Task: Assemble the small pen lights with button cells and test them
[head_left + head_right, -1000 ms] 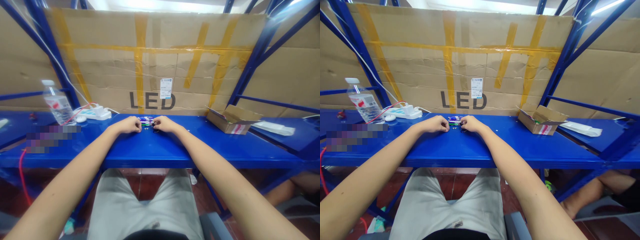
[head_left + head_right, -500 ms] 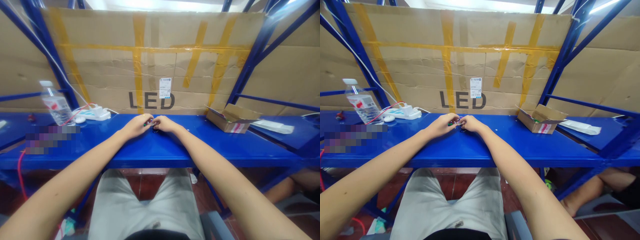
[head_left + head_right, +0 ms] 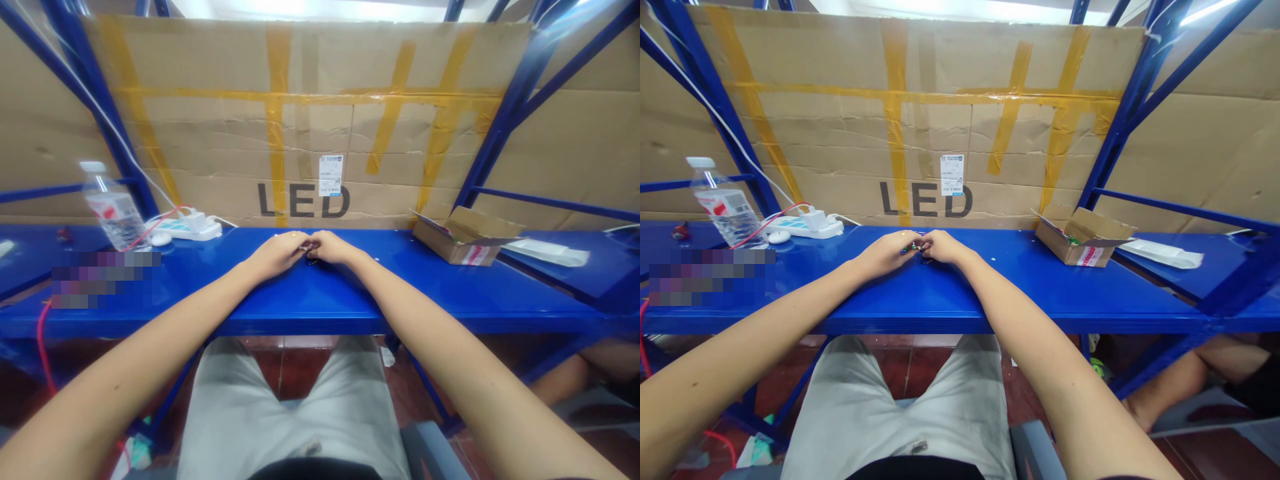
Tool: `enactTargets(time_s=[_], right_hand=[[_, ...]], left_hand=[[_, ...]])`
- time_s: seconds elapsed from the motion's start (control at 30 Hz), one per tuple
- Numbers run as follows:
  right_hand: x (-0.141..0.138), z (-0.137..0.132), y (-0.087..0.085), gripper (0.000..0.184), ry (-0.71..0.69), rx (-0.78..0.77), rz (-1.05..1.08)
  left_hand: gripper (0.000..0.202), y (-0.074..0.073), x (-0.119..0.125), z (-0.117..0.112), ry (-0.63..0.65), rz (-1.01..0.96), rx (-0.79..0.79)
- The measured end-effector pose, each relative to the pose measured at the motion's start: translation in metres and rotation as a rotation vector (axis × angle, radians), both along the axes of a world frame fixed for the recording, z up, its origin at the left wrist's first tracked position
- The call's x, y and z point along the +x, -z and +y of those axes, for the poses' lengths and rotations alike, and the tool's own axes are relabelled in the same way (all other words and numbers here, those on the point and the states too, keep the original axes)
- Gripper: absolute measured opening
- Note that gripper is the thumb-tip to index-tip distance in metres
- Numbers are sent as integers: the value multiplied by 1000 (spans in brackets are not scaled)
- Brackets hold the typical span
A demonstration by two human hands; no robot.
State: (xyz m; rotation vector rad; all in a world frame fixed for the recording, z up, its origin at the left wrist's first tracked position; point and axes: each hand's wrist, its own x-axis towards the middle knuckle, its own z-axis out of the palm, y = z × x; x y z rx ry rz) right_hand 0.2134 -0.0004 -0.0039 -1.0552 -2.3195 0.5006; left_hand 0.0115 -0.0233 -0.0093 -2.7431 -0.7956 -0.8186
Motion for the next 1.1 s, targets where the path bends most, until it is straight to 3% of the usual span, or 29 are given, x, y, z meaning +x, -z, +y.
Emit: enactTargets(time_s=[0.53, 0.83, 0.97, 1.1], right_hand=[[2, 2, 0, 17, 22, 124, -6], [1, 1, -1, 22, 55, 140, -33], [1, 0, -2, 27, 93, 162, -13], [1, -2, -4, 24, 93, 132, 33]], left_hand=[[19, 3, -3, 4, 18, -8, 173], [12, 1, 0, 0, 15, -117, 9], [10, -4, -5, 3, -97, -250, -28], [11, -2, -13, 13, -203, -202, -90]])
